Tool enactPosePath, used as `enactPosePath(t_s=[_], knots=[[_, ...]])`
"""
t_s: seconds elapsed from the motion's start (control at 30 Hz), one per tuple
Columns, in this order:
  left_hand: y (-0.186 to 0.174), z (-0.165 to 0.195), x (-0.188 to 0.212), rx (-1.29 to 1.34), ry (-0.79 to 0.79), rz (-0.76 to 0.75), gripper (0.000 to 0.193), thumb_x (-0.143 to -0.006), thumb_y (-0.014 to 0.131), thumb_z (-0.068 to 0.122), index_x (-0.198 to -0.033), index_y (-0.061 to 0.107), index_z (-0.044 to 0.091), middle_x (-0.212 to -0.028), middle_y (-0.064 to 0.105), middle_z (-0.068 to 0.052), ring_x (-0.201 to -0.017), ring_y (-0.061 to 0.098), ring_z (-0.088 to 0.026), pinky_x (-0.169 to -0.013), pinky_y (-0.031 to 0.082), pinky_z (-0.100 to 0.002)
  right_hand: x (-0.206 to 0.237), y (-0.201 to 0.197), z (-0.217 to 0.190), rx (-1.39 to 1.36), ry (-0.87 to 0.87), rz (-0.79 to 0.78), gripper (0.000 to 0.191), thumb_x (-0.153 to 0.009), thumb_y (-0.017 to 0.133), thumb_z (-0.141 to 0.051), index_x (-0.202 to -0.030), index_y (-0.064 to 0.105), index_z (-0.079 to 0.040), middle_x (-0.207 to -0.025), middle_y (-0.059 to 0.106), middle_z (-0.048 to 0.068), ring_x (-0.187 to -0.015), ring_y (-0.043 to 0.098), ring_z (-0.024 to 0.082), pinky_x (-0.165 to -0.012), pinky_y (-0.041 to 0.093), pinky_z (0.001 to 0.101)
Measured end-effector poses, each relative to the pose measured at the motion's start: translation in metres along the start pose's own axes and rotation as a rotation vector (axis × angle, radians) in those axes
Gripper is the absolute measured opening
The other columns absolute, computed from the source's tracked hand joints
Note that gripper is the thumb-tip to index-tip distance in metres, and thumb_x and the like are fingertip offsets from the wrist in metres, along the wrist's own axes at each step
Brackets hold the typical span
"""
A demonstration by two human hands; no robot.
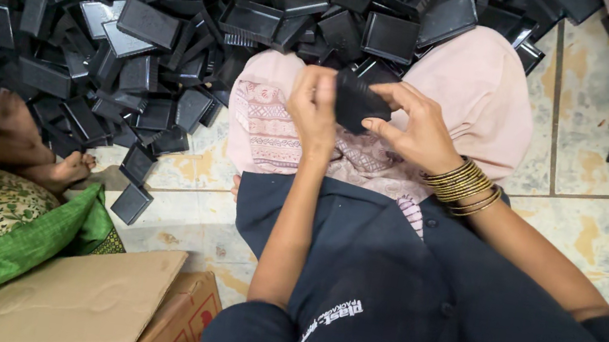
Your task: The person sits on the floor among a large pile of black plastic boxes, picks them up one at a time, turns them over in both hands, and stacks them. Another person nearby handles boxes from the pile at the same time.
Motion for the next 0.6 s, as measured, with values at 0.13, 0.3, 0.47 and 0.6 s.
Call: enactPosePath(t_s=[0.13,0.3,0.47,0.6], knots=[[0.002,0.003,0.005,-0.22,-0.008,0.011,0.041,-0.086,0.084,0.027,-0.07,0.059,-0.001,-0.065,0.053,-0.012,-0.058,0.051,-0.024,-0.059,0.042,-0.035,0.012,0.006,0.014,-0.229,0.074,-0.089,0.039,-0.092,0.079,-0.009,-0.125,0.06,-0.001,-0.112,0.07,0.008,-0.106,0.068,0.012,-0.094,0.055,0.0297],[0.011,0.013,0.013,-0.266,0.032,0.0,0.037,-0.081,0.082,0.04,-0.075,0.068,0.006,-0.073,0.066,-0.008,-0.065,0.067,-0.024,-0.06,0.05,-0.036,0.018,0.008,0.037,-0.243,0.173,-0.14,0.042,-0.087,0.08,-0.009,-0.122,0.059,0.001,-0.114,0.069,0.007,-0.107,0.068,0.014,-0.096,0.057,0.0328],[-0.01,-0.008,0.011,-0.246,-0.046,-0.198,0.033,-0.094,0.067,0.04,-0.108,0.069,0.01,-0.102,0.072,-0.009,-0.096,0.071,-0.028,-0.083,0.054,-0.037,0.017,-0.064,0.058,0.128,0.242,-0.149,0.041,-0.089,0.082,-0.012,-0.124,0.065,0.001,-0.103,0.07,0.009,-0.093,0.066,0.013,-0.082,0.056,0.0313],[-0.082,-0.071,-0.012,-0.162,-0.068,0.112,0.034,-0.092,0.056,0.006,-0.126,0.063,0.004,-0.117,0.068,-0.014,-0.112,0.067,-0.027,-0.1,0.052,-0.037,0.011,-0.139,0.066,0.483,0.151,0.024,0.036,-0.091,0.079,-0.014,-0.122,0.067,0.0,-0.107,0.072,0.009,-0.098,0.067,0.015,-0.086,0.055,0.0327]])
Point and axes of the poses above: each hand's wrist, its own x-axis away from the middle knuckle, its own y-axis out of the palm, z = x × y, the point moved 1 cm from there along -x, towards the middle knuckle
